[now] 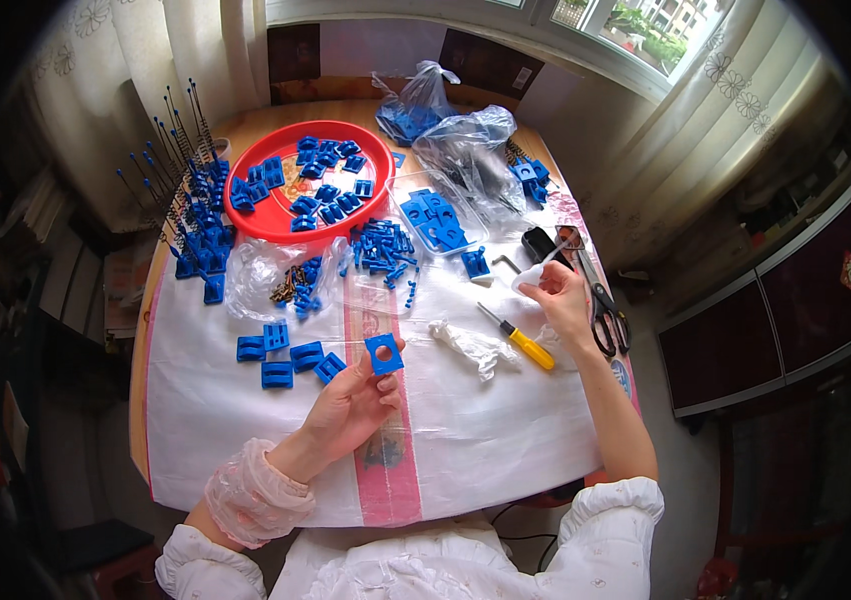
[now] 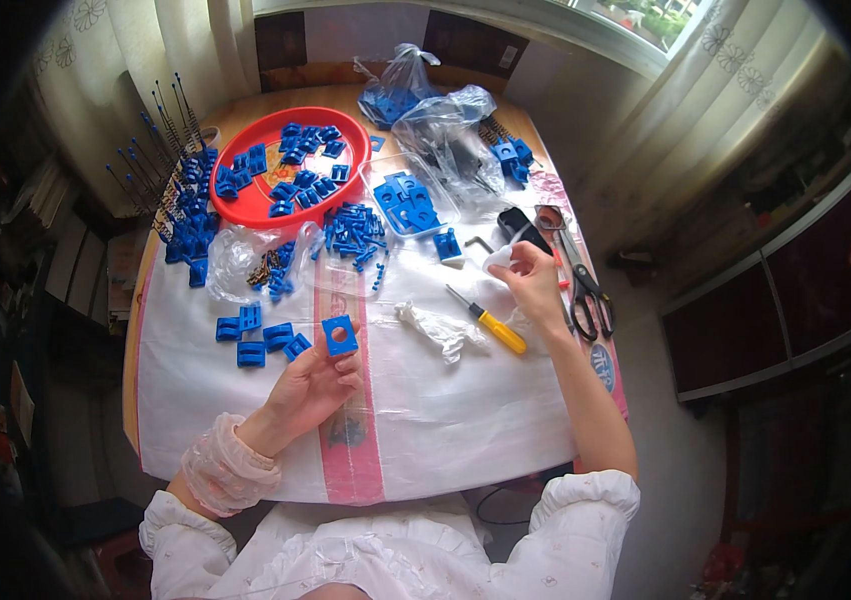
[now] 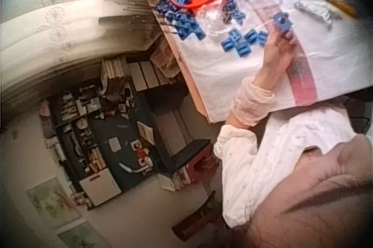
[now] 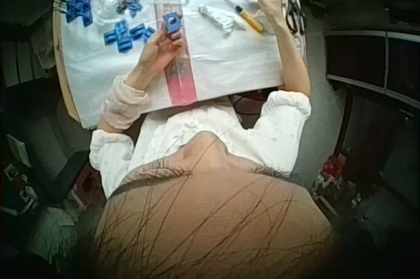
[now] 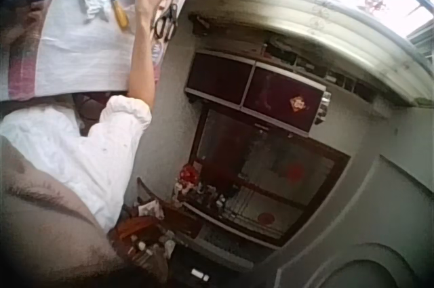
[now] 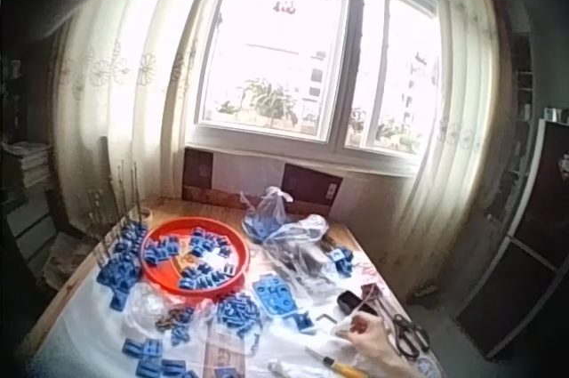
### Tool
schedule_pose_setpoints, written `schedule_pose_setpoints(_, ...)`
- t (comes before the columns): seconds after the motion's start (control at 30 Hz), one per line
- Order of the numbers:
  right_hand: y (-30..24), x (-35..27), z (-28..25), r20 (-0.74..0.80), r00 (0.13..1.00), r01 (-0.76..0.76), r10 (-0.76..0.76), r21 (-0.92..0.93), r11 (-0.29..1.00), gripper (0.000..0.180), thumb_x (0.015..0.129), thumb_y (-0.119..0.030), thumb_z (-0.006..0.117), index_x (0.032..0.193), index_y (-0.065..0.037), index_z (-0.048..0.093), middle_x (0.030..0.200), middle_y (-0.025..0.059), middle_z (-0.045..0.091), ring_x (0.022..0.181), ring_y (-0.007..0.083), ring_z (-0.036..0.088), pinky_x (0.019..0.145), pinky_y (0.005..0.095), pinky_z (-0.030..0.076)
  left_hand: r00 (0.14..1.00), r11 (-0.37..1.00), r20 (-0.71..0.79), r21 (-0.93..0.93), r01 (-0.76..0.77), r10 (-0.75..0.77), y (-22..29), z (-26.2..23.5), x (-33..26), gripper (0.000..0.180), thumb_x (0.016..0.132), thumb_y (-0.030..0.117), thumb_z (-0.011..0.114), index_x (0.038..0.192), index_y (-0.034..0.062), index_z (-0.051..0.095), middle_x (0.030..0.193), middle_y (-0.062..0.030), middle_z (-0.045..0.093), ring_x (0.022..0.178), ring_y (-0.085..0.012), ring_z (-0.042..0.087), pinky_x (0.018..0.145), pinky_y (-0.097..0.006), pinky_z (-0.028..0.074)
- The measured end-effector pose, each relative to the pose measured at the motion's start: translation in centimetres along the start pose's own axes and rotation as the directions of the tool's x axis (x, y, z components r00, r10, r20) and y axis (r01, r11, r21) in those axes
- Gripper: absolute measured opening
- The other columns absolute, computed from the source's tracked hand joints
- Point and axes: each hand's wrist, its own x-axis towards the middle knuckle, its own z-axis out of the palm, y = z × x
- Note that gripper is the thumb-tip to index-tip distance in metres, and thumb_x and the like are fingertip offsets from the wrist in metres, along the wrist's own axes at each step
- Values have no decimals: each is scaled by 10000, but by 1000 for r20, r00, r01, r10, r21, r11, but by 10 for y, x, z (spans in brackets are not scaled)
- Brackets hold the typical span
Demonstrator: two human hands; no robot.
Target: Manually assemble blue plastic housing components by applying small parts and snapping pieces together on a workbench.
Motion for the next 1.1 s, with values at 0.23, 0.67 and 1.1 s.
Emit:
schedule_pose_setpoints(0.23, 7, 2, 9, -2, 996, -92, 92, 35, 995, 248, 754, -66, 782, 967, 1, 674, 784, 50, 692, 670, 87, 635, 553, 233, 482, 1000, 1000, -4, 0, 9, -9, 1, 1, 0, 510, 978, 324, 592, 1384, 46, 457, 1084, 30, 535, 850, -84, 440, 749, -239, 418)
schedule_pose_setpoints(0.67, 0, -4, 0, -30, 999, -13, 13, -12, 1000, 406, 713, -21, 803, 1076, -8, 621, 917, 54, 674, 737, 63, 580, 639, 197, 476, 1000, 1000, -20, 16, 13, -13, 0, 12, -1, 532, 982, 328, 586, 1387, 17, 439, 955, 19, 485, 845, -90, 427, 750, -238, 407)
schedule_pose_setpoints(1.1, -70, -97, 31, 193, 966, 50, -172, 515, 856, 504, 763, 43, 739, 1216, -40, 532, 1121, 52, 585, 1020, 118, 555, 790, 249, 445, 999, 999, -21, 25, 38, -38, 3, 25, -6, 528, 988, 385, 555, 1370, 36, 454, 935, 24, 499, 842, -89, 451, 767, -251, 415)
